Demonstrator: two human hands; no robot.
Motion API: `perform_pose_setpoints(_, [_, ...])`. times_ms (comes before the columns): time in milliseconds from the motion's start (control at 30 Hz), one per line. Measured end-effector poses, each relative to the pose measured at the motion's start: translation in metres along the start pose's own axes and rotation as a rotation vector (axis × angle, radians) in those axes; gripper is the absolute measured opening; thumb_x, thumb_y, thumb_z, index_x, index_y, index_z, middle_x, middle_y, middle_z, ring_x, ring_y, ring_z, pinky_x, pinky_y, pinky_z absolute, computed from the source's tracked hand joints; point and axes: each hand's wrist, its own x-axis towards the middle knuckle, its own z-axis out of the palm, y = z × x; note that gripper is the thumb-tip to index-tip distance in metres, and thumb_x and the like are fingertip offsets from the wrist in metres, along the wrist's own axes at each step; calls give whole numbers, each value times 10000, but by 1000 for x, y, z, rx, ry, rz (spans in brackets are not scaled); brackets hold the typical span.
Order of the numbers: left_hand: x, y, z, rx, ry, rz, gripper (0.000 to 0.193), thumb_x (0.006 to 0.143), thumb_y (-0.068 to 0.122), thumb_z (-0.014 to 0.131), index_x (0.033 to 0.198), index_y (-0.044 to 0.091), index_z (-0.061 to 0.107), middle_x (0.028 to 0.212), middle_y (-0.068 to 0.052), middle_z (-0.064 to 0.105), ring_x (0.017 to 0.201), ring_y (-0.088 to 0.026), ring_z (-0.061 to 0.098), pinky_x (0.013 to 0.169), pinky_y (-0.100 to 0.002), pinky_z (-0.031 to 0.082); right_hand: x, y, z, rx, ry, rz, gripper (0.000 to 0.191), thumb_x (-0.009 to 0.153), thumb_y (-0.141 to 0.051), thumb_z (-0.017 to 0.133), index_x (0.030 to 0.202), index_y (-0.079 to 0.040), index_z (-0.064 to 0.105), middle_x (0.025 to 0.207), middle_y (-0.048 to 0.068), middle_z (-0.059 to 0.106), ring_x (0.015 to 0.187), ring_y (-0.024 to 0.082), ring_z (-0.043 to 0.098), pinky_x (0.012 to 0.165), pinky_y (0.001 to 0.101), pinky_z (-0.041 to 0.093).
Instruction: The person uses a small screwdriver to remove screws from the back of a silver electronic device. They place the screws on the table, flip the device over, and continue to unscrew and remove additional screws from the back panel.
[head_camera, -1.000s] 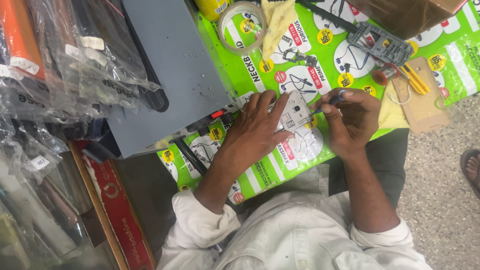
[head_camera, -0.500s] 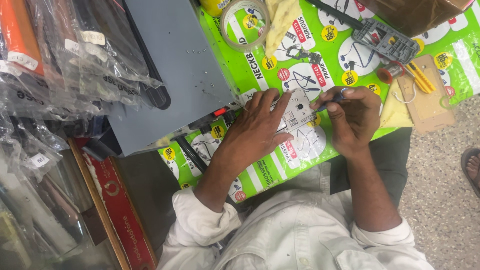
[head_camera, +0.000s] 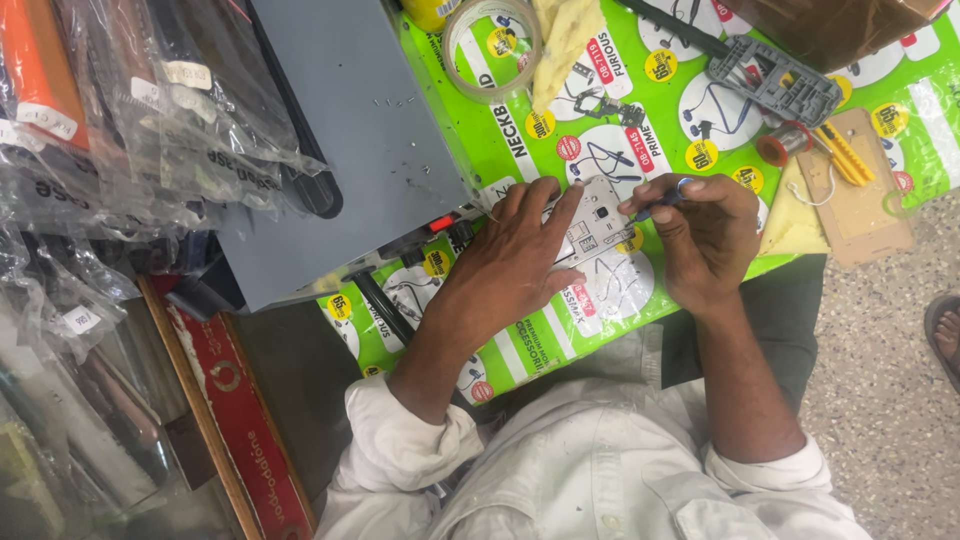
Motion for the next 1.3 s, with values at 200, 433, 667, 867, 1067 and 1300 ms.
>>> perform_pose_setpoints(200, [-2,-2,0,4,-4,15,875,788,273,829,1487,3,377,1409,-178,426,1297,-348,440,1084,-488,411,-2,1,0,12,4,2,313,1131,52,560,1364,-115,433,1167,180,654,1016,257,705,956,399,614])
perform_pose_setpoints(433, [-2,-3,2,13,2,20,882,785,278,831,1488,-1,377,1409,-180,427,1295,-346,443,1091,-486,409,-4,3,1,20,10,14,306,1134,48,563,1361,-113,436,1167,182,655,1023,260,706,961,406,616])
perform_pose_setpoints(667, [-2,-2,0,8,-15,0,882,785,278,831,1489,3,377,1410,-175,428,1296,-343,444,1082,-483,415,-4,4,1,45,8,23,302,1133,41,564,1359,-117,441,1169,184,654,1030,264,709,959,414,622])
perform_pose_setpoints(867, [-4,-1,1,9,-34,-11,884,793,281,824,1493,6,361,1422,-182,414,1298,-348,431,1084,-489,404,-4,-4,-2,48,-41,36,278,1118,23,544,1344,-109,452,1205,206,655,1095,289,701,1002,442,611])
perform_pose_setpoints(1067, [-3,2,-4,19,-29,-6,856,820,287,794,1505,16,358,1430,-181,410,1316,-357,415,1100,-487,386,6,-9,0,-338,-93,-140,434,897,29,787,1179,-105,486,1139,194,634,1055,271,696,898,390,593])
perform_pose_setpoints(1300, [-2,7,0,9,-29,-17,811,829,274,779,1483,13,376,1429,-188,413,1318,-368,411,1097,-502,377,2,-10,-8,-157,-66,-62,401,924,136,693,1203,-98,526,1085,181,665,1018,272,725,878,368,650])
